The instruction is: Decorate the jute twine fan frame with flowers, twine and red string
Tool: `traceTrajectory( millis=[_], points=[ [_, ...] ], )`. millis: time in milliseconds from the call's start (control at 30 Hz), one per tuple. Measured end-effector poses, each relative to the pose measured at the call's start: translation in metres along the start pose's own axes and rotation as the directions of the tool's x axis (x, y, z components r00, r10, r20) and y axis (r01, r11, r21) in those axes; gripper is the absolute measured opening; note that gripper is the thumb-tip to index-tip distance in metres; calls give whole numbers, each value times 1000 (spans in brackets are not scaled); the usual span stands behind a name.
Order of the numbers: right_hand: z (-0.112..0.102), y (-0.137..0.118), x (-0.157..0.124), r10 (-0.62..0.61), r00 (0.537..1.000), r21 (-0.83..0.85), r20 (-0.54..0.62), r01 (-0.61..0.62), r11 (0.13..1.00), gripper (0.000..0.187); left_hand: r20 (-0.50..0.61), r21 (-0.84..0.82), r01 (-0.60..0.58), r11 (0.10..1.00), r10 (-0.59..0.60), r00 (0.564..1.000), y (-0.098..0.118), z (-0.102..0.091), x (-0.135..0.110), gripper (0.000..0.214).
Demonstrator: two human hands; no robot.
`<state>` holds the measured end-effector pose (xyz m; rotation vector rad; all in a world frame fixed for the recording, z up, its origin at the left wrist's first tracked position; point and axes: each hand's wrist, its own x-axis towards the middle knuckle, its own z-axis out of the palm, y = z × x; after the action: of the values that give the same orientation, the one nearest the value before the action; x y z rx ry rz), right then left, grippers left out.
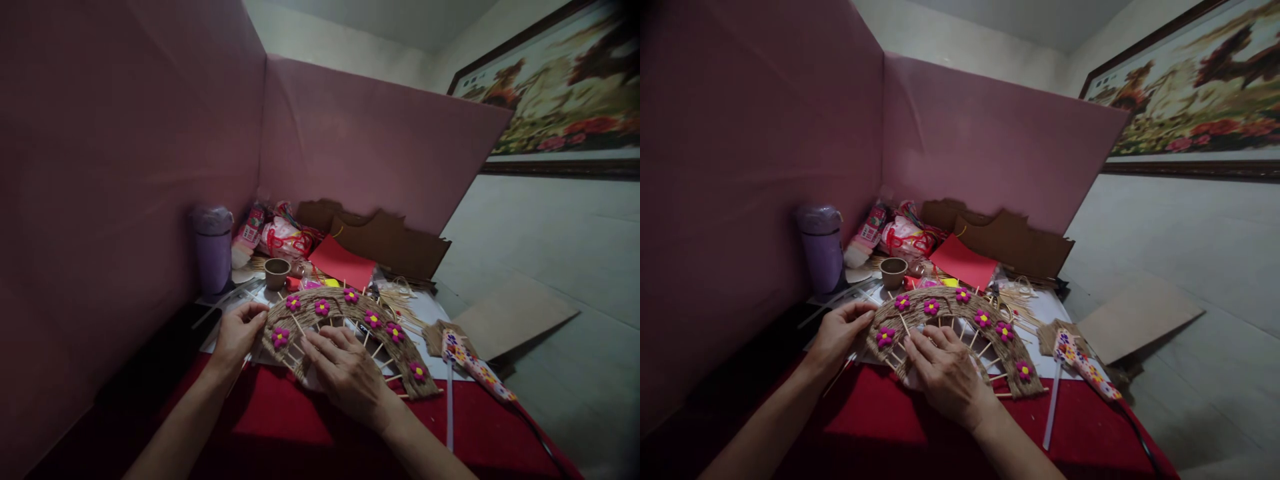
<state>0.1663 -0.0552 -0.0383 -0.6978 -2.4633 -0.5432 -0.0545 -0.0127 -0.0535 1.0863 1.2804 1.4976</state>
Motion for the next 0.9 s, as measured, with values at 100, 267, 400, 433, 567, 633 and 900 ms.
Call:
traceTrajectory(
  millis=[100,267,400,433,567,633,900],
  points=[
    [0,0,0,4,1000,16,-9,-4,1000,32,-10,1,-5,1000,5,1000,-1,0,1,30],
    [-1,1,0,50,998,19,-46,-49,999,35,-11,-13,3,1000,-3,1000,-2,1,2,30],
    [1,2,-2,55,998,31,-3,-55,998,34,-8,-1,1,1000,-1,1000,-3,0,2,32],
    [0,3,-3,61,998,44,3,-61,997,34,-5,-2,-1,1000,1,1000,-4,0,2,32],
    [-2,4,-5,117,993,104,-13,-115,988,37,6,-25,-4,1000,4,1000,-6,0,2,30],
    [-2,5,-5,127,992,110,-21,-124,986,37,-4,-30,-3,1000,3,1000,-6,0,2,29],
    [-1,6,-5,130,991,103,-31,-127,987,33,-5,-14,6,1000,-6,1000,-7,-1,2,30]
  ],
)
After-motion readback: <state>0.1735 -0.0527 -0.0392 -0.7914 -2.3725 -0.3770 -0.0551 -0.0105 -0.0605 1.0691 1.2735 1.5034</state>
